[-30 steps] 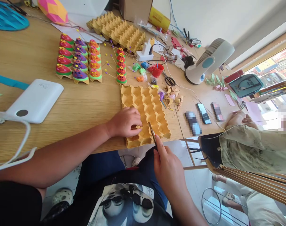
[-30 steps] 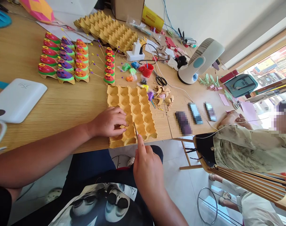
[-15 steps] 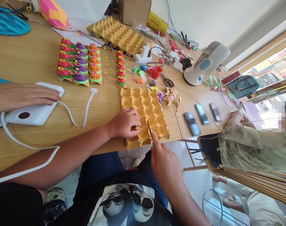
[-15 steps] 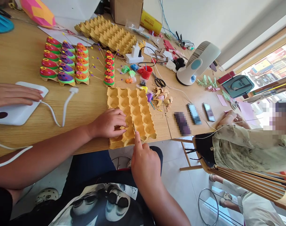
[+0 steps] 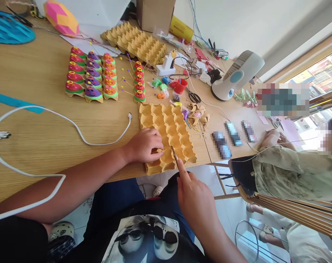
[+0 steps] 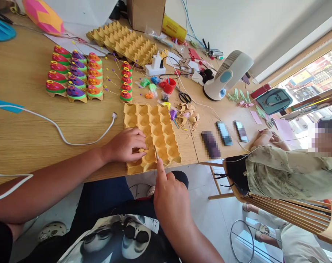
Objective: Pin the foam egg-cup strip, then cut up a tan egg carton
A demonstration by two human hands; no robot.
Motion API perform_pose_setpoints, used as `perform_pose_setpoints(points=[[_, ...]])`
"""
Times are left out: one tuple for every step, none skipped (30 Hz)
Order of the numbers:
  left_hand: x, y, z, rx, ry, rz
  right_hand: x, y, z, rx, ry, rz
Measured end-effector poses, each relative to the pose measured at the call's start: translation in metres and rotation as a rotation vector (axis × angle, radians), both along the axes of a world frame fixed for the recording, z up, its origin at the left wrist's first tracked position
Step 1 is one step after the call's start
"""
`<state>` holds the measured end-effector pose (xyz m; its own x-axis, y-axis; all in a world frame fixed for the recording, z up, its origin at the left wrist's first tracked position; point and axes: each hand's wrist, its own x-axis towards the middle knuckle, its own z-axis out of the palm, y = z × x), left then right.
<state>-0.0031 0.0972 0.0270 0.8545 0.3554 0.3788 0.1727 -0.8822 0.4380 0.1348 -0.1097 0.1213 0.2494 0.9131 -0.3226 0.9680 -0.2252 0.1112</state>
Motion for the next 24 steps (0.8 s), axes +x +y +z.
perform_pose_setpoints(points=[[0.0, 0.0, 0.0, 0.001, 0.0, -0.001, 0.001, 0.001, 0.0, 0.001, 0.009, -0.004], [0.0, 0.0, 0.0, 0.002, 0.0, -0.001, 0.001, 0.002, 0.0, 0.0, 0.015, -0.01], [0.0, 0.0, 0.0, 0.004, 0.002, -0.001, 0.001, 0.004, 0.0, -0.002, 0.018, -0.017], [0.0, 0.0, 0.001, 0.005, 0.003, 0.001, 0.0, 0.006, 0.0, -0.006, 0.018, -0.022], [0.0, 0.0, 0.001, 0.004, 0.004, 0.003, 0.0, 0.006, 0.001, -0.01, 0.014, -0.024], [0.0, 0.0, 0.001, 0.003, 0.004, 0.006, -0.001, 0.006, 0.001, -0.014, 0.008, -0.023], [0.0, -0.001, 0.001, 0.001, 0.002, 0.008, -0.002, 0.005, 0.001, -0.016, 0.003, -0.02], [0.0, -0.001, 0.001, -0.001, -0.001, 0.009, -0.003, 0.002, 0.001, -0.016, -0.001, -0.015], [0.0, -0.001, 0.001, -0.004, -0.004, 0.009, -0.003, -0.001, 0.002, -0.017, -0.002, -0.012], [0.0, -0.001, 0.001, -0.006, -0.006, 0.008, -0.003, -0.004, 0.002, -0.016, 0.0, -0.011], [0.0, -0.001, 0.001, -0.007, -0.006, 0.007, -0.003, -0.006, 0.003, -0.014, 0.005, -0.013], [0.0, -0.001, 0.001, -0.007, -0.004, 0.006, -0.002, -0.007, 0.003, -0.011, 0.01, -0.018], [0.0, -0.001, 0.001, -0.007, -0.001, 0.007, -0.002, -0.007, 0.003, -0.006, 0.013, -0.023], [0.0, -0.001, 0.001, -0.007, 0.002, 0.008, -0.002, -0.007, 0.003, 0.0, 0.015, -0.027], [0.0, -0.001, 0.001, -0.007, 0.005, 0.009, -0.001, -0.005, 0.003, 0.005, 0.017, -0.03], [0.0, -0.001, 0.001, -0.008, 0.007, 0.011, -0.001, -0.004, 0.002, 0.009, 0.016, -0.032], [0.0, -0.001, 0.001, -0.008, 0.007, 0.012, -0.001, -0.003, 0.001, 0.011, 0.015, -0.035], [0.0, -0.001, 0.001, -0.008, 0.006, 0.014, -0.001, -0.003, 0.0, 0.011, 0.015, -0.038], [0.0, -0.001, 0.001, -0.006, 0.005, 0.016, 0.0, -0.002, -0.001, 0.011, 0.016, -0.043], [0.0, -0.001, 0.0, -0.004, 0.003, 0.017, 0.0, -0.002, -0.002, 0.011, 0.017, -0.05], [0.0, -0.001, 0.0, -0.001, 0.002, 0.016, 0.0, -0.001, -0.003, 0.012, 0.019, -0.054], [0.0, -0.001, 0.0, 0.001, 0.003, 0.014, 0.0, 0.0, -0.004, 0.015, 0.022, -0.053], [0.0, 0.0, 0.0, 0.005, 0.004, 0.011, 0.0, 0.001, -0.004, 0.019, 0.023, -0.049], [0.0, 0.0, 0.0, 0.007, 0.006, 0.009, 0.0, 0.003, -0.004, 0.024, 0.022, -0.043]])
